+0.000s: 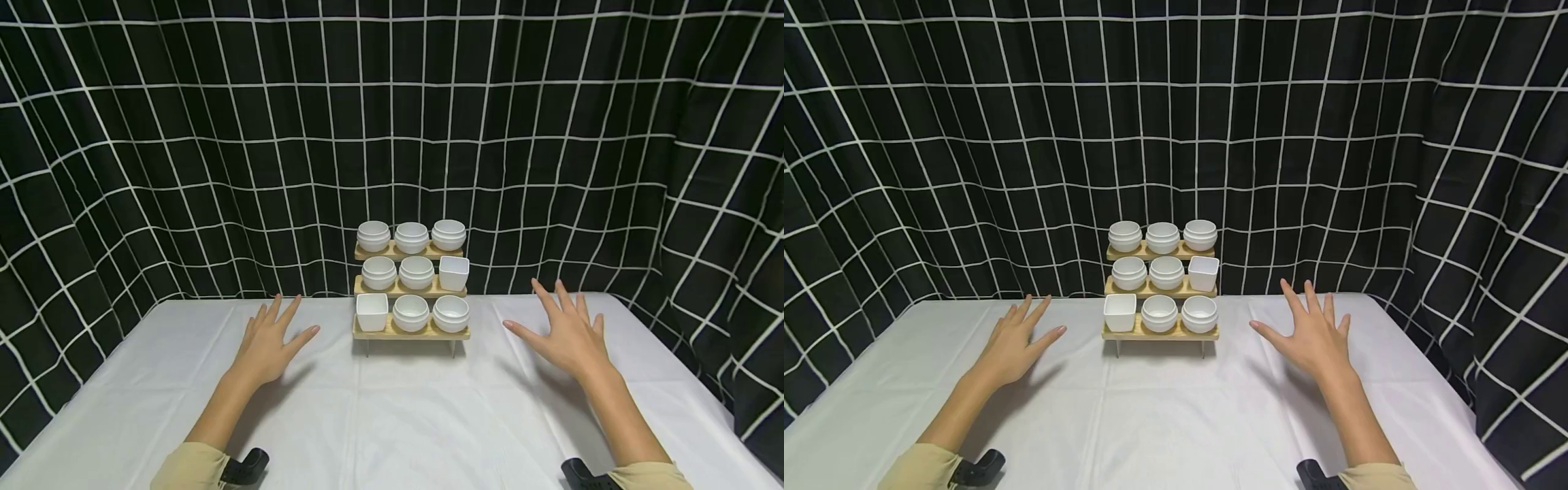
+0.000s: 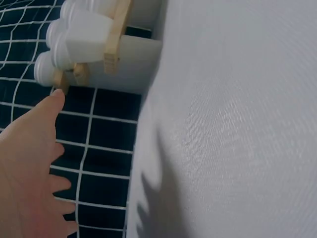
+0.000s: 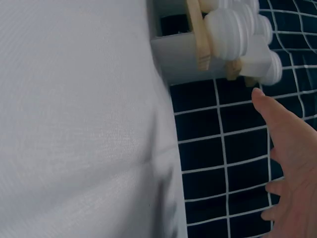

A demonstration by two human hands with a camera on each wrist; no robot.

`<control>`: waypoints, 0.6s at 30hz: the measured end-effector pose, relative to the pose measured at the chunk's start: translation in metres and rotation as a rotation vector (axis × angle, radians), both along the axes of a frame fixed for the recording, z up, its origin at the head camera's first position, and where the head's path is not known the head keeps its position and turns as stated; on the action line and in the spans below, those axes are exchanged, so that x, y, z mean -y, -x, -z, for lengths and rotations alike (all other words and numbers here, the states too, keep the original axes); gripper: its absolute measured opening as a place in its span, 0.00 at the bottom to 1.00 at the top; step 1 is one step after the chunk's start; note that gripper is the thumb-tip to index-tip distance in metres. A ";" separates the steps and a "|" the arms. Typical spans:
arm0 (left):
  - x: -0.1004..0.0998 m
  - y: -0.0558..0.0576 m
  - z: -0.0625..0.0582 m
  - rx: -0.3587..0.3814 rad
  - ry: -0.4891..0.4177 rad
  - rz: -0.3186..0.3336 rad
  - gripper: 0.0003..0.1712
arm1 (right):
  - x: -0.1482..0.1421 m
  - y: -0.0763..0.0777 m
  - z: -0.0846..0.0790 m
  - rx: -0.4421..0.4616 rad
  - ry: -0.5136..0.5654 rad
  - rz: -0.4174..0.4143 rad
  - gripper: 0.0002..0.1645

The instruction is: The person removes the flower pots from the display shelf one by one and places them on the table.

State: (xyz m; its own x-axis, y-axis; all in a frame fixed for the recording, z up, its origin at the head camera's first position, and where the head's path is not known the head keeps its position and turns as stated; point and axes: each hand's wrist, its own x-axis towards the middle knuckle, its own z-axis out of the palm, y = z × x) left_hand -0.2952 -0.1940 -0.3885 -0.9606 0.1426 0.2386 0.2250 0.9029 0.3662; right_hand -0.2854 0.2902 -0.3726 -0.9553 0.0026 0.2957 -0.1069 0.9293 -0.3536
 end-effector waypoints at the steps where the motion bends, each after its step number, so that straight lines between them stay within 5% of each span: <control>1: -0.001 0.000 0.000 0.002 -0.015 0.005 0.46 | 0.001 0.000 0.000 -0.003 0.003 -0.003 0.62; 18: 0.003 -0.002 -0.004 0.000 -0.209 0.069 0.40 | 0.010 -0.004 -0.011 -0.043 0.006 -0.041 0.56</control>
